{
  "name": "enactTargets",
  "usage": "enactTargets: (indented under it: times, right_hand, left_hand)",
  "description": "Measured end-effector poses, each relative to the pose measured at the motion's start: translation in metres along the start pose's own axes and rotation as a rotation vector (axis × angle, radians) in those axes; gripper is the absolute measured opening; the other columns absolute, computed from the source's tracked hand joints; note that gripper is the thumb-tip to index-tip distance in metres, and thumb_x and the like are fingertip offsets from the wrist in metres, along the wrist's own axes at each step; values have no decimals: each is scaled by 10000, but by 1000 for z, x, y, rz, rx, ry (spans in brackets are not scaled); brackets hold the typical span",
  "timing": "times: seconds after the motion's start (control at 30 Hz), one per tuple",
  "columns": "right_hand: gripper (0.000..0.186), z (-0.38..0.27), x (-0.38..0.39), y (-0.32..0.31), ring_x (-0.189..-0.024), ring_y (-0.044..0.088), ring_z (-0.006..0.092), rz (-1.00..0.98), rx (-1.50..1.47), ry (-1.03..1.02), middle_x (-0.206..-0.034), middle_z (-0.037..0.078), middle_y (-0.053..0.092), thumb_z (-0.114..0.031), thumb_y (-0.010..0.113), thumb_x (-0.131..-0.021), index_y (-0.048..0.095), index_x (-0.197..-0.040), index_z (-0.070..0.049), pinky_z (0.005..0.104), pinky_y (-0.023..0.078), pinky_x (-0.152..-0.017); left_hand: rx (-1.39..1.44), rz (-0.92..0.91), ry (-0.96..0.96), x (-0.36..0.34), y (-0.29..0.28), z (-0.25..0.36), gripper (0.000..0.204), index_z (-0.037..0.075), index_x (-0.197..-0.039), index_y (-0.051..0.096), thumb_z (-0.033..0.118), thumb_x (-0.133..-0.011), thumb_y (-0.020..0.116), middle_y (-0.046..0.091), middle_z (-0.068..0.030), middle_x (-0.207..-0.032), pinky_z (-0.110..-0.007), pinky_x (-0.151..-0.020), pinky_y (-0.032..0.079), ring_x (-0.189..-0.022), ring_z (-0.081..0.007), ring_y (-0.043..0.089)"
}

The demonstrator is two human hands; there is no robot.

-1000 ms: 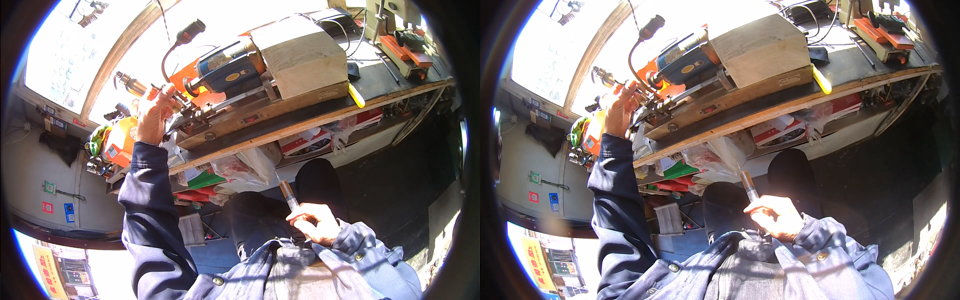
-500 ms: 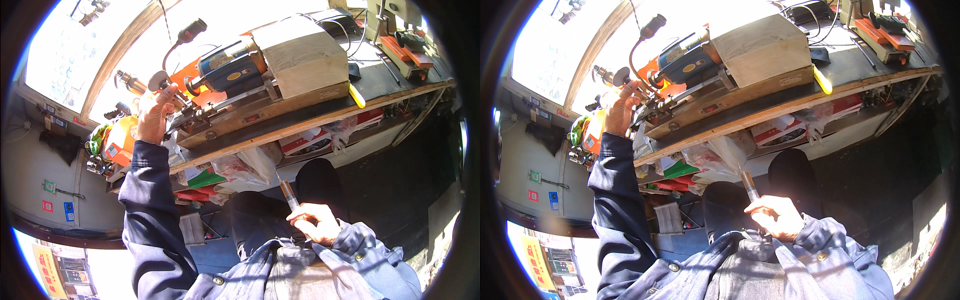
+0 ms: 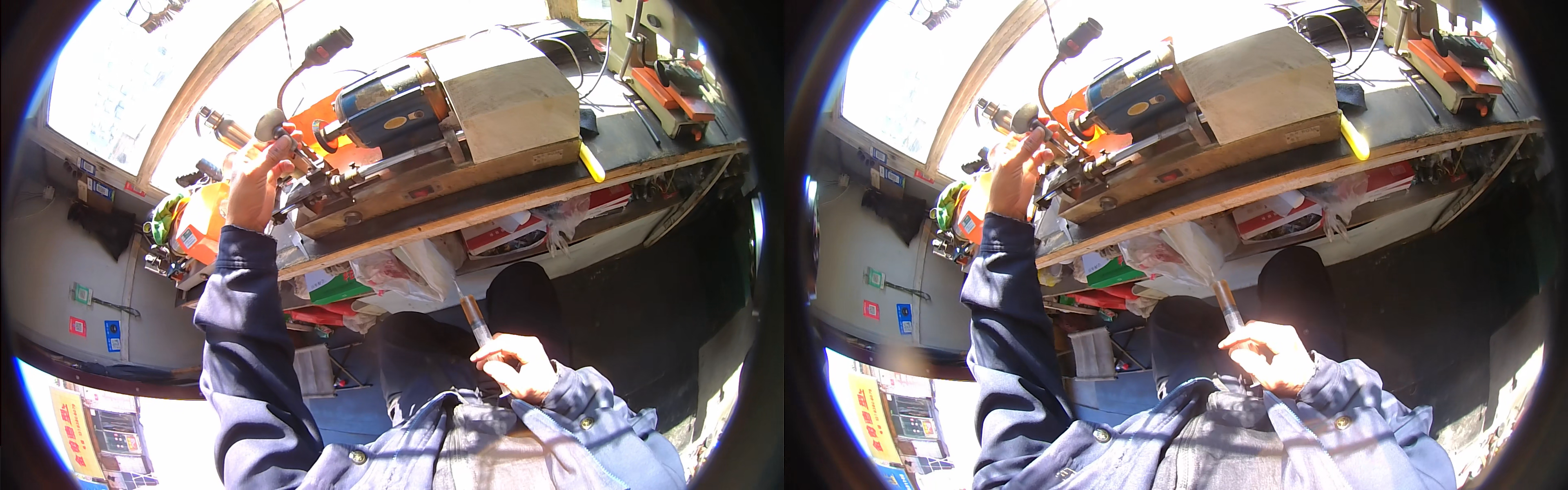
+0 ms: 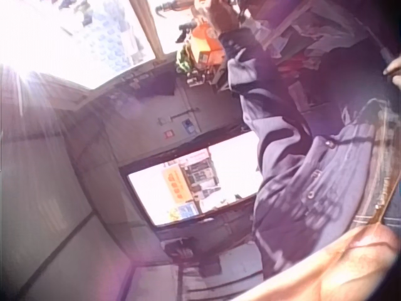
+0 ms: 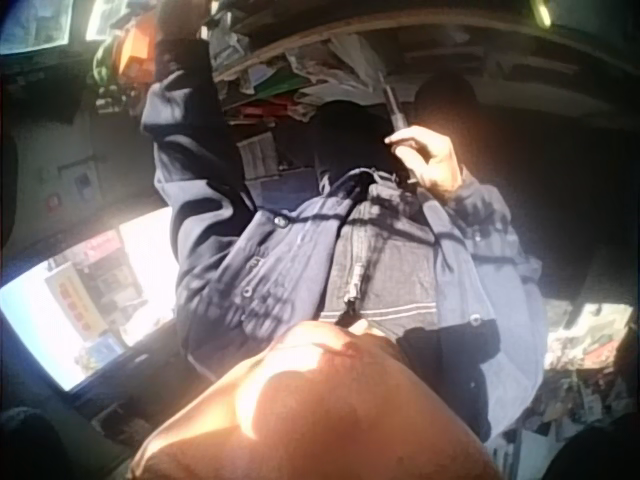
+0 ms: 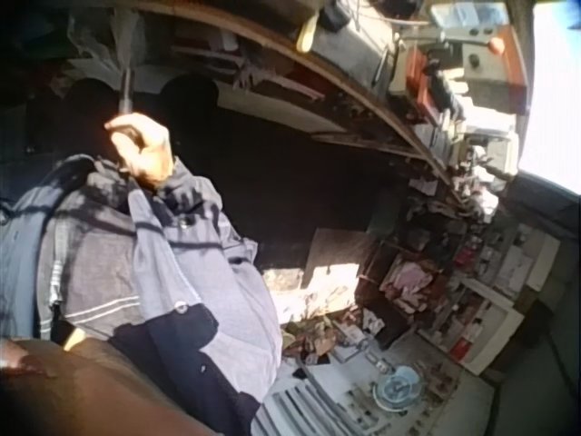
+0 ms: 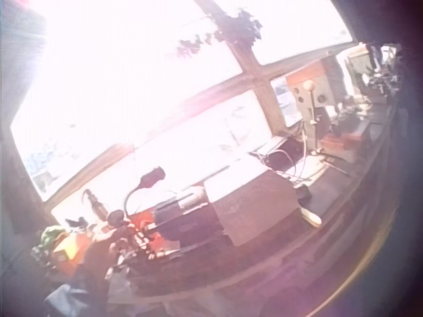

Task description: The person uses a bench grinder to smooth a small metal part, repeatedly applying a liquid from a syringe to the grinding wheel and the part. The person then wipes the part with a cloth and places it on the workbench.

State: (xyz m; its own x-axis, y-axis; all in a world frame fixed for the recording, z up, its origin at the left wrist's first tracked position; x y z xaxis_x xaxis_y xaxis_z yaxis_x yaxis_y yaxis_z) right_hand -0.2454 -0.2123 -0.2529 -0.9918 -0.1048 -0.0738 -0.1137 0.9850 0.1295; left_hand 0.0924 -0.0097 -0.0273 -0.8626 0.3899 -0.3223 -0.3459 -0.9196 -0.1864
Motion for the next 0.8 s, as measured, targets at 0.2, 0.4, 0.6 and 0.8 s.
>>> enactTargets:
  times: [0.2, 0.4, 0.6, 0.8]
  right_hand:
    - [172, 5, 3, 0, -843, 680, 150, -27, 23, 67, -942, 108, 690, 5, 628, -919, 700, -1075, 10, 270, 542, -758]
    - [180, 9, 1, 1, -866, 686, 157, -42, 16, 107, -954, 107, 677, 15, 621, -923, 694, -1087, 13, 276, 547, -778]
    - [166, 7, -1, 1, -740, 640, 112, -3, 21, 79, -881, 84, 687, -8, 644, -922, 711, -1073, 7, 255, 520, -687]
    - [179, 14, 0, 3, -702, 642, 108, -6, -53, 166, -924, 102, 710, -13, 628, -936, 705, -1095, 13, 250, 524, -656]
  left_hand:
    - [72, -39, 25, -2, 13, 0, 257, 76, -1082, 622, 205, -913, 767, 733, -108, -1060, -311, -788, 501, -982, -181, 690]
    - [88, -30, -16, -3, 13, -5, 369, 54, -1182, 573, 219, -915, 766, 716, -128, -1100, -347, -833, 541, -1052, -229, 696]
    - [191, -122, -29, -2, 12, -6, 433, -26, -1290, 564, 199, -951, 713, 696, -142, -1154, -371, -879, 542, -1115, -224, 665]
    - [109, -83, 40, 0, 8, -1, 378, 30, -1210, 639, 279, -940, 729, 714, -126, -1144, -379, -854, 550, -1119, -229, 660]
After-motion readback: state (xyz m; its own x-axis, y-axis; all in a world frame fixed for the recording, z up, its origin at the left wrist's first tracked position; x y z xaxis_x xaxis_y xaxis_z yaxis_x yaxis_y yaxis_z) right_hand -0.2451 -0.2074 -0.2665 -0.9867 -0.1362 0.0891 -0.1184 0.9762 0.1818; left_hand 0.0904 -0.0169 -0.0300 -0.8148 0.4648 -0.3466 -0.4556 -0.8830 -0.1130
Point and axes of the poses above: each hand's wrist, its own x-axis away from the middle knuckle, its own y-axis out of the palm, z = x × y, the point moved 9 cm from there along -x, towards the middle knuckle
